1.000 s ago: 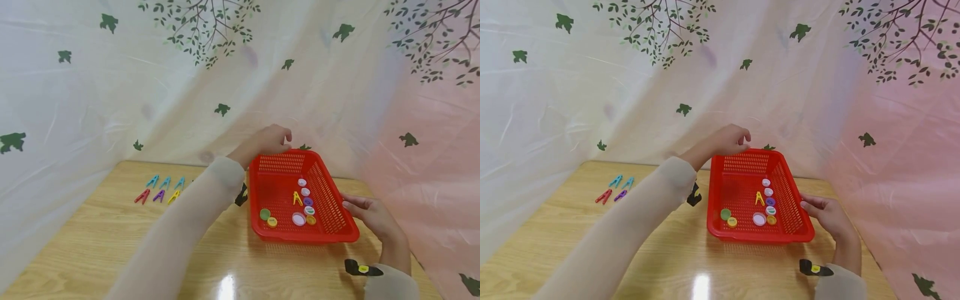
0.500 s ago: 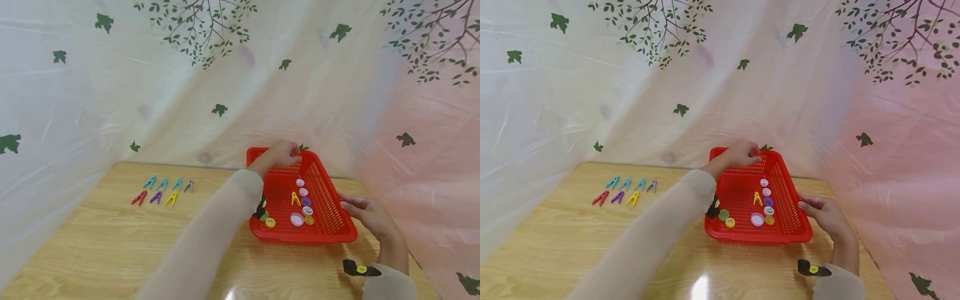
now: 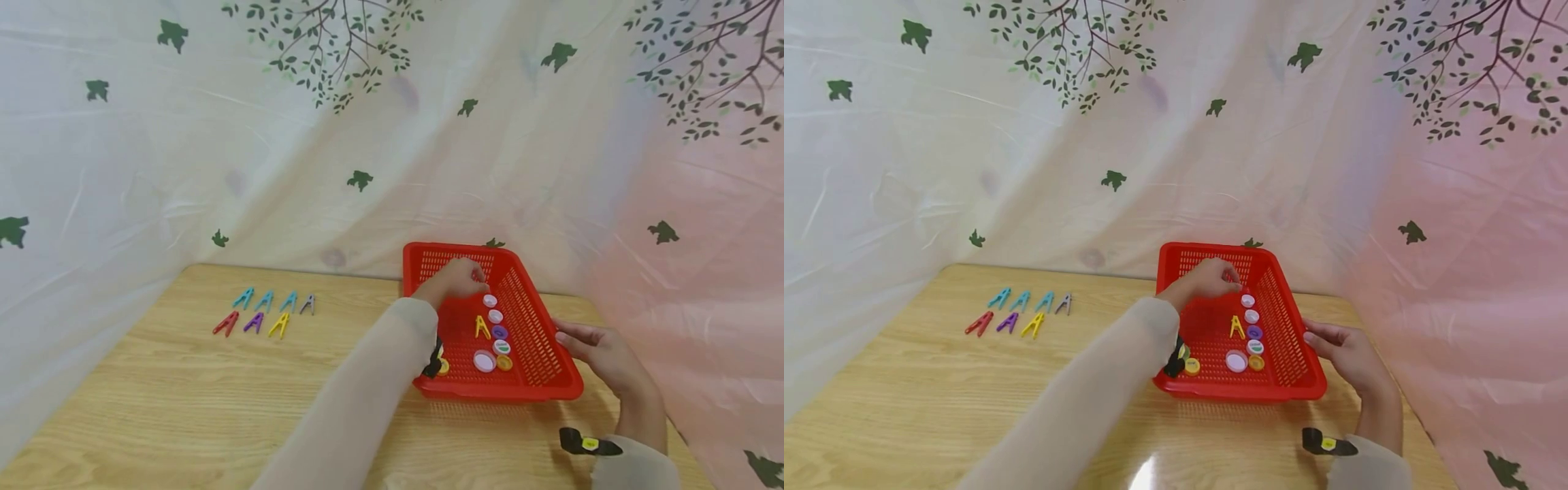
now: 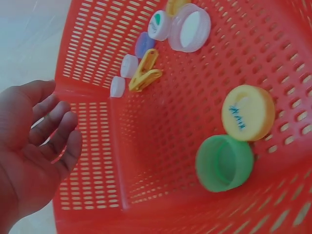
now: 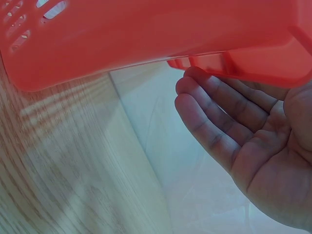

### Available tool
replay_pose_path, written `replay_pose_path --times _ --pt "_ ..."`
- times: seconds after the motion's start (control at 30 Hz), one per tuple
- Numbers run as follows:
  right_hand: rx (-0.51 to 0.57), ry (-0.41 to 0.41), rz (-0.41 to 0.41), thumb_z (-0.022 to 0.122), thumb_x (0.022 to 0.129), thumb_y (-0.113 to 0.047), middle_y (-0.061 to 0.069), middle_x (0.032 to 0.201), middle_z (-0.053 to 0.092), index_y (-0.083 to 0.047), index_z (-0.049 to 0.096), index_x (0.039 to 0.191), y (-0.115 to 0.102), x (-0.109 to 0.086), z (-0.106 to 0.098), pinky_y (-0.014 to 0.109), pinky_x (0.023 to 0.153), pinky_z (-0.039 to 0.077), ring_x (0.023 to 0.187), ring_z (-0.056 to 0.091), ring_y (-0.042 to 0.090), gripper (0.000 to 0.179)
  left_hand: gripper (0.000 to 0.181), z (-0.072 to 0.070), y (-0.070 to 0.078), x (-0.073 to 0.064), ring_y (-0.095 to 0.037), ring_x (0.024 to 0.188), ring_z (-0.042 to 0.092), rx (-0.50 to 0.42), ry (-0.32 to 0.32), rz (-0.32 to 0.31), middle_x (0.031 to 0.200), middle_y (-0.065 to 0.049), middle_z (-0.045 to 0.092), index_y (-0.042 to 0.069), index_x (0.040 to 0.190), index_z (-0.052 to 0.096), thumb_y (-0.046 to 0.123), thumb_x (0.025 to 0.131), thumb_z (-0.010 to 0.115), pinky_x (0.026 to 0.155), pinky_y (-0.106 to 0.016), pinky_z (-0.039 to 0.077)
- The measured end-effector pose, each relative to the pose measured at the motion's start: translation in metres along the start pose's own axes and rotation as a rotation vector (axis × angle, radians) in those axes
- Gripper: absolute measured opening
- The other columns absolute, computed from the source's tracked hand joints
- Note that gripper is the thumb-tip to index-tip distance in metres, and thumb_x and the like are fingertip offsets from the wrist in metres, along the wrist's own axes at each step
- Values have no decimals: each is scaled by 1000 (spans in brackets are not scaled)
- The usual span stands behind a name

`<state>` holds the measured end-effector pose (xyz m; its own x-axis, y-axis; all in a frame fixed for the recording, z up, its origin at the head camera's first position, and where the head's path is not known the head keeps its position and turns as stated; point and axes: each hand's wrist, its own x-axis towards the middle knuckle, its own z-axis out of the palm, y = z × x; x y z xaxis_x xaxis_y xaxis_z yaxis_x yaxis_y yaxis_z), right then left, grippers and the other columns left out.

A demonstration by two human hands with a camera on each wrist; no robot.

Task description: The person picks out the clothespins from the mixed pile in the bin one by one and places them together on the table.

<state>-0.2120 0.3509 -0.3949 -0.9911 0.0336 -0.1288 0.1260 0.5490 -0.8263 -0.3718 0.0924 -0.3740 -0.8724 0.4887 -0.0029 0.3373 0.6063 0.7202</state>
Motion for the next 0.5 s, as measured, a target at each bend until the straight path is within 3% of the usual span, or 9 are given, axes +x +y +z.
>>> replay_pose_path --times 0.27,0.5 --pt "-8 2 10 65 98 -48 17 147 56 -8 52 150 -2 0 0 81 100 30 135 50 43 67 15 11 -9 -1 -16 89 64 -58 -62 -74 98 4 65 20 101 68 27 93 78 80 -34 61" --pt "-3 10 -9 66 98 -45 17 145 57 -8 53 149 -2 0 0 80 101 30 131 56 37 64 30 14 -14 -4 -20 97 62 -71 -203 -126 107 4 64 21 121 72 23 91 79 83 -41 61"
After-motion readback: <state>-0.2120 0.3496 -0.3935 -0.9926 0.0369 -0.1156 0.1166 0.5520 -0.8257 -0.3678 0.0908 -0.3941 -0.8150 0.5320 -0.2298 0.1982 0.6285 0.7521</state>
